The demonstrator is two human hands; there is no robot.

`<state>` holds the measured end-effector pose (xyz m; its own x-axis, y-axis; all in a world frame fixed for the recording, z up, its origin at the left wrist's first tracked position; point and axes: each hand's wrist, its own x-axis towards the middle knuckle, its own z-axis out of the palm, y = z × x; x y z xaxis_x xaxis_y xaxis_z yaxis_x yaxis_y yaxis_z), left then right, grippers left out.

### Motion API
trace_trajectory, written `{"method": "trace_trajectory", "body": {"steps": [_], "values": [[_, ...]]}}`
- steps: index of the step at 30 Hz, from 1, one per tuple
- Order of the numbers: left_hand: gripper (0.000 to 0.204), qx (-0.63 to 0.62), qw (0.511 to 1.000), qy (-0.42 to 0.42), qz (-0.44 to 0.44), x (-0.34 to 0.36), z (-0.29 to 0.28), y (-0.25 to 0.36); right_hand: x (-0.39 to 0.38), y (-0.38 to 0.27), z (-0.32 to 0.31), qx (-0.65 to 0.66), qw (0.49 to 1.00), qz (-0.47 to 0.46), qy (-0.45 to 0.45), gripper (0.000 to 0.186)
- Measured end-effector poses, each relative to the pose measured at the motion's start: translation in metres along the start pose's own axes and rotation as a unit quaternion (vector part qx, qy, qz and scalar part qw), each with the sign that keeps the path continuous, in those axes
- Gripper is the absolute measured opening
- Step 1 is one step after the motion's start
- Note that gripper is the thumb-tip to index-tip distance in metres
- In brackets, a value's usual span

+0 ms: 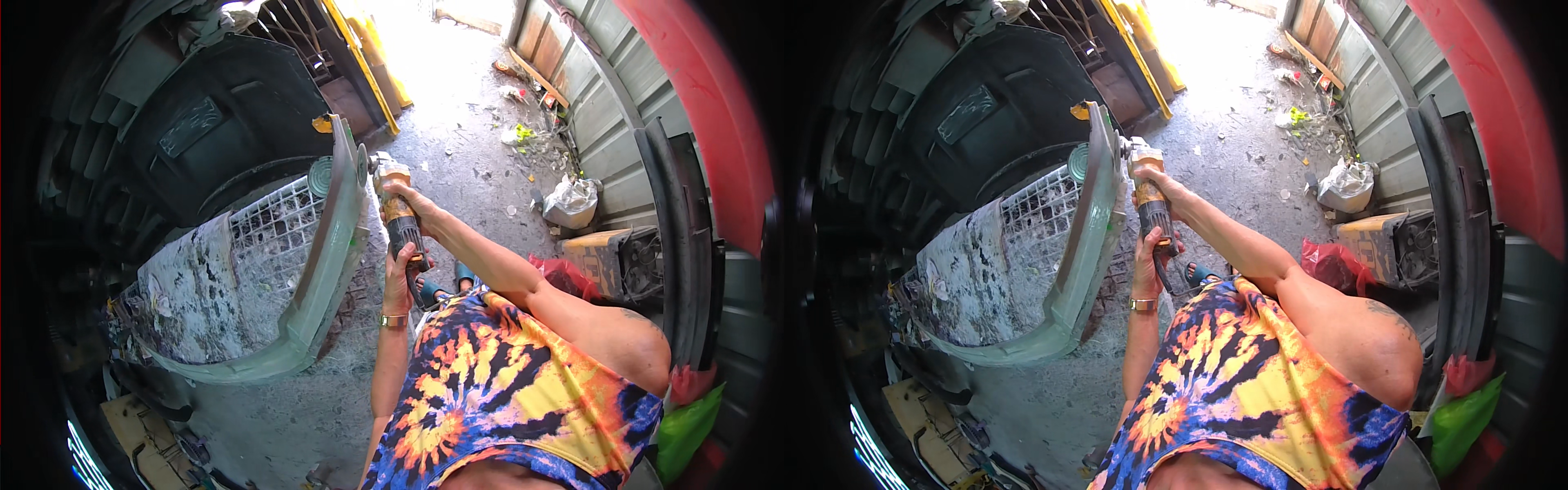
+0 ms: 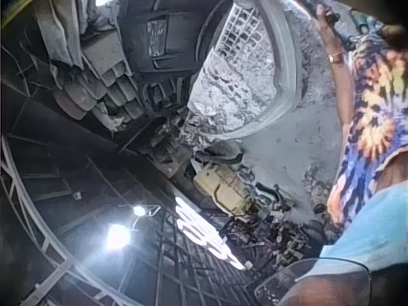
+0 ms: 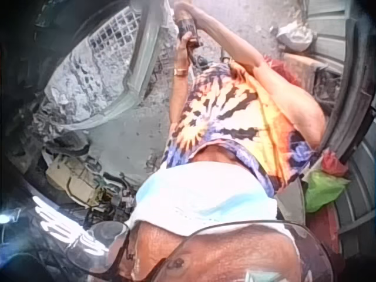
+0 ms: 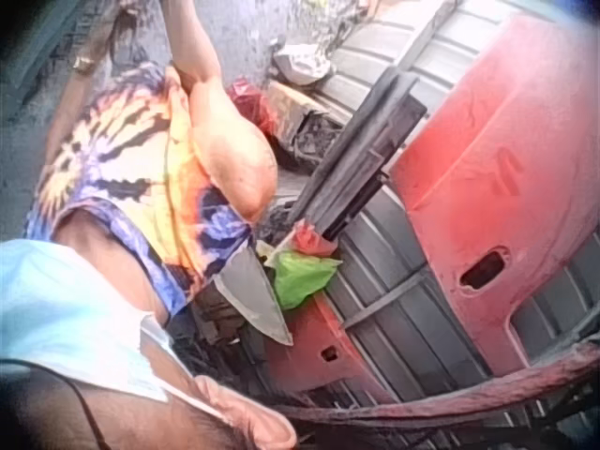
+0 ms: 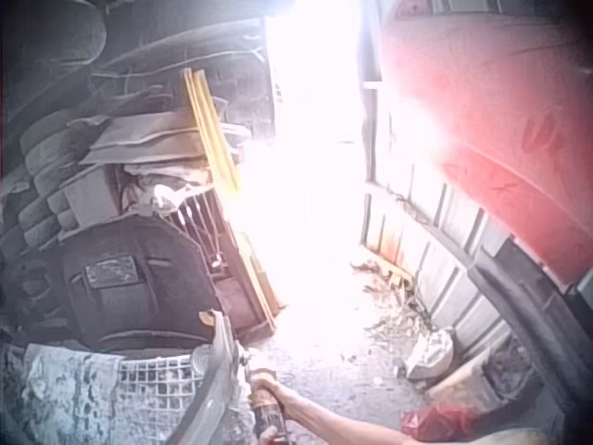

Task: The person picks up an angle grinder from the floor and grinds the edge of a car bumper component with it.

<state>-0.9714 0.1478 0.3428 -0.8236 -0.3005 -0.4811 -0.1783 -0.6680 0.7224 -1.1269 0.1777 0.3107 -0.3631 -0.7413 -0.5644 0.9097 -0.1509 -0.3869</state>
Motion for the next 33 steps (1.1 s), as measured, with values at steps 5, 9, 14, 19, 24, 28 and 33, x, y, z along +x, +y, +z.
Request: {"method": "trace_trajectory", "body": {"steps": [5,9,14,19,24,28,33], "values": [[0.048,0.007,1.000,-0.002,-0.003,0.003,-0.001,-0.003,0.004,0.002,-0.002,-0.001,1.000,-0.017,0.011,0.061],[0.049,0.011,1.000,-0.003,-0.007,0.002,0.004,-0.001,0.004,-0.001,-0.005,0.001,1.000,-0.008,0.008,0.061],[0.044,0.034,0.999,0.003,0.011,0.000,0.006,-0.003,-0.012,-0.009,0.000,-0.006,1.000,-0.007,0.007,0.062],[0.044,0.036,0.999,0.006,0.000,0.007,0.009,-0.005,-0.004,-0.010,-0.010,0.008,1.000,0.002,0.000,0.062],[0.045,0.020,1.000,0.004,0.002,0.006,0.013,-0.004,-0.002,-0.011,-0.011,-0.013,1.000,-0.005,-0.012,0.062],[0.046,0.012,1.000,0.005,0.000,0.007,0.012,-0.005,0.000,-0.011,-0.010,-0.003,1.000,0.006,-0.002,0.060],[0.044,0.040,0.999,-0.014,0.013,0.000,0.016,-0.003,-0.007,-0.013,-0.011,-0.009,1.000,-0.001,-0.005,0.060]]}}
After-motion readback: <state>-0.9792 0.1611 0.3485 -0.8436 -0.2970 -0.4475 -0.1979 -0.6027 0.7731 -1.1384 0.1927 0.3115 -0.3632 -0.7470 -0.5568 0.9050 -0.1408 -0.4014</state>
